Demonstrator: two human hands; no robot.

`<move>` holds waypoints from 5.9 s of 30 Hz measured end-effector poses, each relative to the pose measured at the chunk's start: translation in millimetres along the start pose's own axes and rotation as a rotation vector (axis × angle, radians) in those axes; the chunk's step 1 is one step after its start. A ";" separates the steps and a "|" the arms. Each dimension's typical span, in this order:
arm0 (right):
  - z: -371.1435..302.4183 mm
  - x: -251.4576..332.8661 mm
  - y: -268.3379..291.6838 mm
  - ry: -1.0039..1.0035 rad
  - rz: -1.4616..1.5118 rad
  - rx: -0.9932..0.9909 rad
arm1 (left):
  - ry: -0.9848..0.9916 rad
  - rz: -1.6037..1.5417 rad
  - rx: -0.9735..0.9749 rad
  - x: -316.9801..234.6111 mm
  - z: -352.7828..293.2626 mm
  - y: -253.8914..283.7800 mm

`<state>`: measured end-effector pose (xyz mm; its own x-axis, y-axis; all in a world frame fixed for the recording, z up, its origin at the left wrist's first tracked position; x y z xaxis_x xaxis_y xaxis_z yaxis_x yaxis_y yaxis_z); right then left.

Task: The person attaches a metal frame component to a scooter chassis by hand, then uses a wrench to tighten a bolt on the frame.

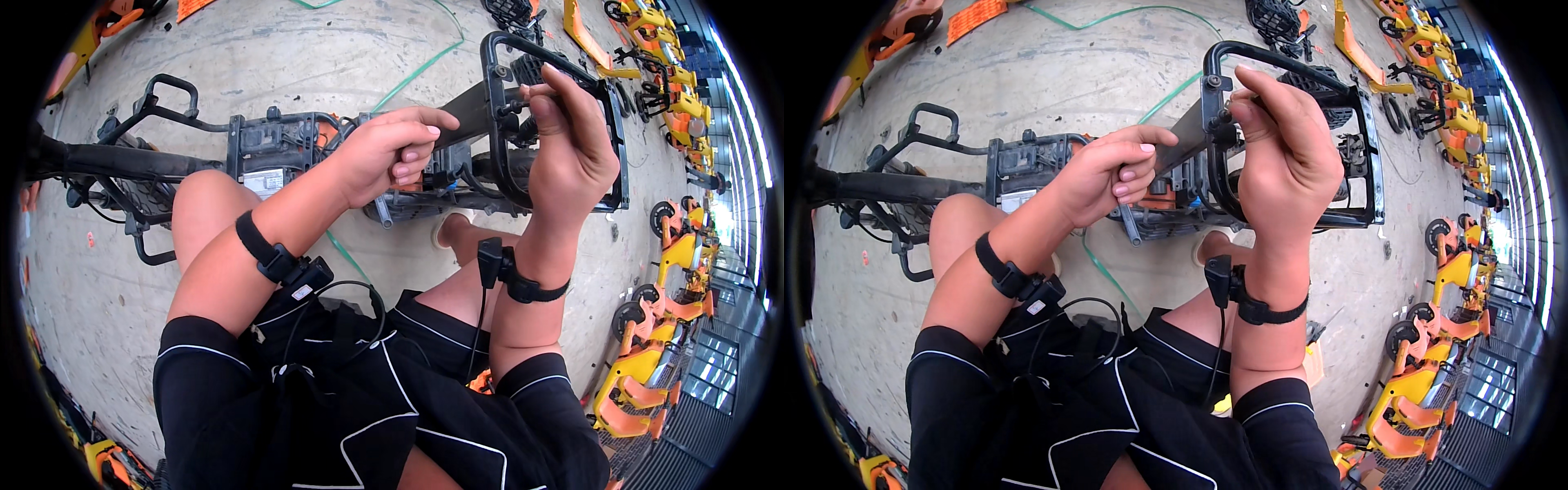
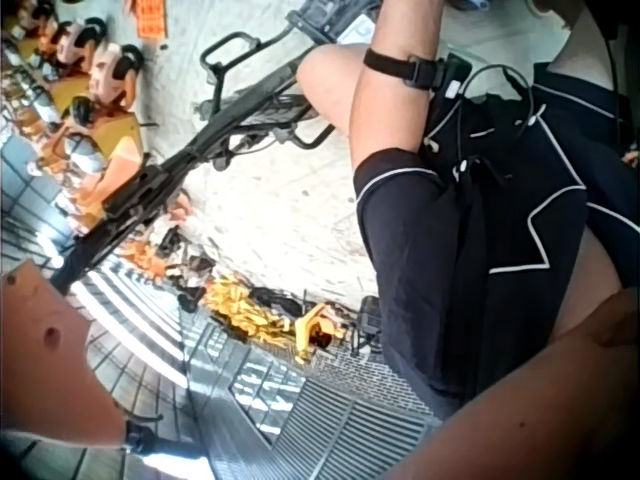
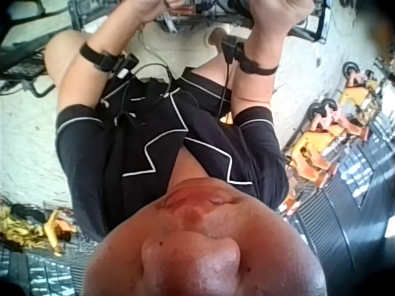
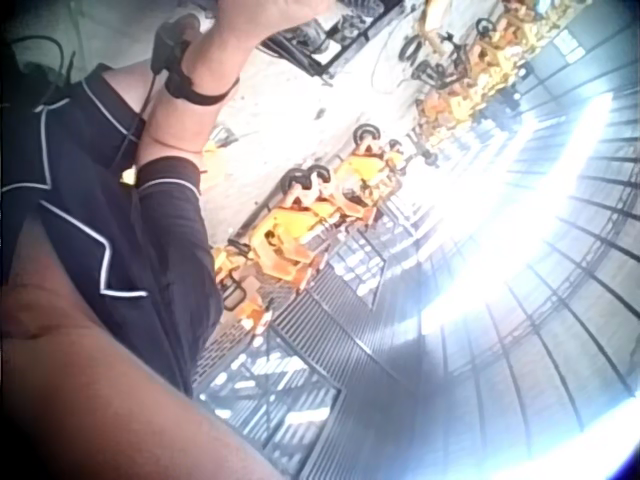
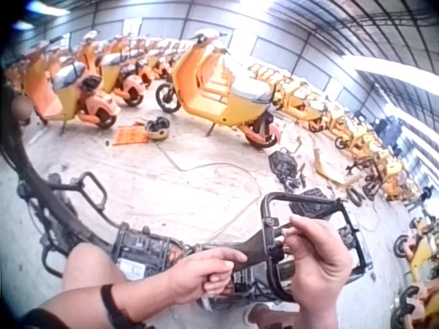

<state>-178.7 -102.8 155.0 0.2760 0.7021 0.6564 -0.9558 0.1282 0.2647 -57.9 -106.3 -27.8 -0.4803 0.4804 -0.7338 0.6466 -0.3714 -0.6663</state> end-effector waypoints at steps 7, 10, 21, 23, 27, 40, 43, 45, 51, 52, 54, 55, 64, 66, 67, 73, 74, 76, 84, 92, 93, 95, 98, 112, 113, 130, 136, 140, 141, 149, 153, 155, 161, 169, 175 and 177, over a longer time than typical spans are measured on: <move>-0.2 -7.6 -1.6 -0.103 0.027 0.005 | -0.069 0.230 -0.104 -18.6 -4.5 -3.3; -0.5 -2.6 -4.6 -0.089 -0.044 0.045 | -0.343 0.619 -0.244 -62.2 -9.2 -17.2; -9.9 42.5 3.7 0.191 -0.301 -0.099 | -0.405 0.991 0.013 -108.2 26.5 -88.6; -32.5 54.3 20.0 0.237 -0.146 -0.217 | -0.380 1.031 -0.062 -106.0 30.8 -87.2; -86.1 27.1 -49.6 0.081 0.039 0.212 | -0.440 1.033 -0.009 -109.8 34.7 -91.1; -287.5 -195.3 -158.6 -0.805 -0.666 0.718 | -0.458 1.038 -0.117 -102.1 30.5 -75.3; -254.8 -176.5 -150.5 -0.789 -0.588 0.749 | -0.426 1.154 -0.128 -108.2 30.3 -78.0; -227.8 -151.0 -139.7 -0.796 -0.489 0.813 | -0.447 1.069 -0.110 -107.0 31.4 -72.8; -168.3 -15.7 -28.1 -0.689 0.110 1.106 | -0.354 0.955 -0.118 -104.1 28.7 -74.5; -169.7 1.1 -3.3 -0.956 0.274 1.084 | -0.343 0.931 -0.103 -103.1 29.0 -73.6; -143.9 34.8 33.5 -0.879 0.327 0.926 | -0.321 0.887 -0.094 -99.6 29.9 -77.3; -136.3 44.3 40.6 -0.852 0.415 0.855 | -0.317 0.877 -0.099 -97.0 31.3 -75.6; -93.5 35.5 23.6 -0.965 0.678 0.371 | -0.426 0.807 -0.077 -92.4 34.7 -69.8; -85.9 26.6 29.8 -1.079 0.529 0.207 | -0.458 0.835 -0.113 -93.6 32.0 -65.9; -83.1 17.0 36.4 -1.059 0.412 0.212 | -0.477 0.849 -0.125 -96.3 31.2 -67.4; -70.2 8.8 43.4 -1.022 0.162 0.160 | -0.396 0.864 -0.067 -96.8 28.8 -75.8; -69.3 9.5 42.8 -1.031 0.165 0.164 | -0.410 0.879 -0.076 -98.2 27.9 -76.3; -66.4 11.5 42.7 -1.039 0.155 0.172 | -0.436 0.909 -0.093 -99.5 26.0 -78.2; -47.3 16.5 34.3 -1.063 0.027 0.232 | -0.530 1.079 -0.163 -105.7 21.9 -80.7; -27.8 10.0 37.6 -0.840 -0.221 0.369 | -0.546 0.997 -0.144 -105.4 22.0 -82.4; -23.6 9.3 37.4 -0.817 -0.279 0.409 | -0.524 0.981 -0.144 -104.7 21.9 -81.2; -27.5 4.6 34.3 -0.965 -0.103 0.378 | -0.517 0.983 -0.137 -104.4 22.7 -79.5; -31.9 -4.6 28.9 -1.120 0.152 0.380 | -0.533 0.999 -0.116 -103.5 24.8 -80.8; -35.3 -19.7 25.8 -1.293 0.144 0.270 | -0.560 0.948 -0.117 -102.6 25.1 -79.4; -35.4 -19.2 26.8 -1.293 0.124 0.268 | -0.554 0.956 -0.119 -102.7 25.0 -79.7; -39.4 -13.8 27.5 -1.295 0.012 0.234 | -0.574 0.981 -0.113 -106.1 22.7 -82.8; -35.1 -20.7 32.4 -1.292 0.002 0.307 | -0.542 0.894 -0.070 -102.3 26.4 -83.0; -25.7 -19.1 33.0 -1.280 -0.058 0.429 | -0.501 0.861 -0.062 -98.5 30.7 -77.5; -15.5 -21.2 32.8 -1.145 -0.125 0.482 | -0.477 0.859 -0.054 -97.7 32.8 -74.7; 22.9 6.3 13.8 -0.424 -0.663 0.805 | -0.422 0.805 -0.018 -93.5 35.8 -73.1; 32.9 -13.2 14.3 -0.084 -0.864 0.915 | -0.390 0.824 0.036 -90.7 36.9 -71.2; 42.7 -15.2 11.7 0.092 -0.852 0.930 | -0.311 0.823 0.062 -87.4 38.4 -69.3; 80.5 -27.0 6.7 0.277 -1.149 0.843 | -0.338 0.842 0.069 -90.3 39.9 -68.7; 107.9 -77.8 -20.0 -0.245 -0.675 0.900 | -0.339 0.834 0.059 -93.9 38.0 -72.6; 127.6 -65.5 -58.6 -0.384 -0.549 0.658 | -0.328 0.881 0.004 -96.9 33.8 -74.3; 129.3 -71.9 -73.3 -0.105 -0.722 0.565 | -0.351 0.869 0.016 -94.1 36.7 -79.7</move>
<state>-115.4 -253.2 179.8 0.8199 0.5143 0.2516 -0.3643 0.1295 0.9223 -85.9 -151.0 89.5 0.0142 -0.2372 -0.9714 0.8557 -0.4996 0.1345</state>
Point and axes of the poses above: each hand's wrist, its own z-axis towards the middle knuckle, its own y-axis out of the back of the hand, x = y × z, the point moved 10 cm from there along z, towards the middle knuckle, and after that the axes turned 8 degrees about z, right-handed, at the moved point
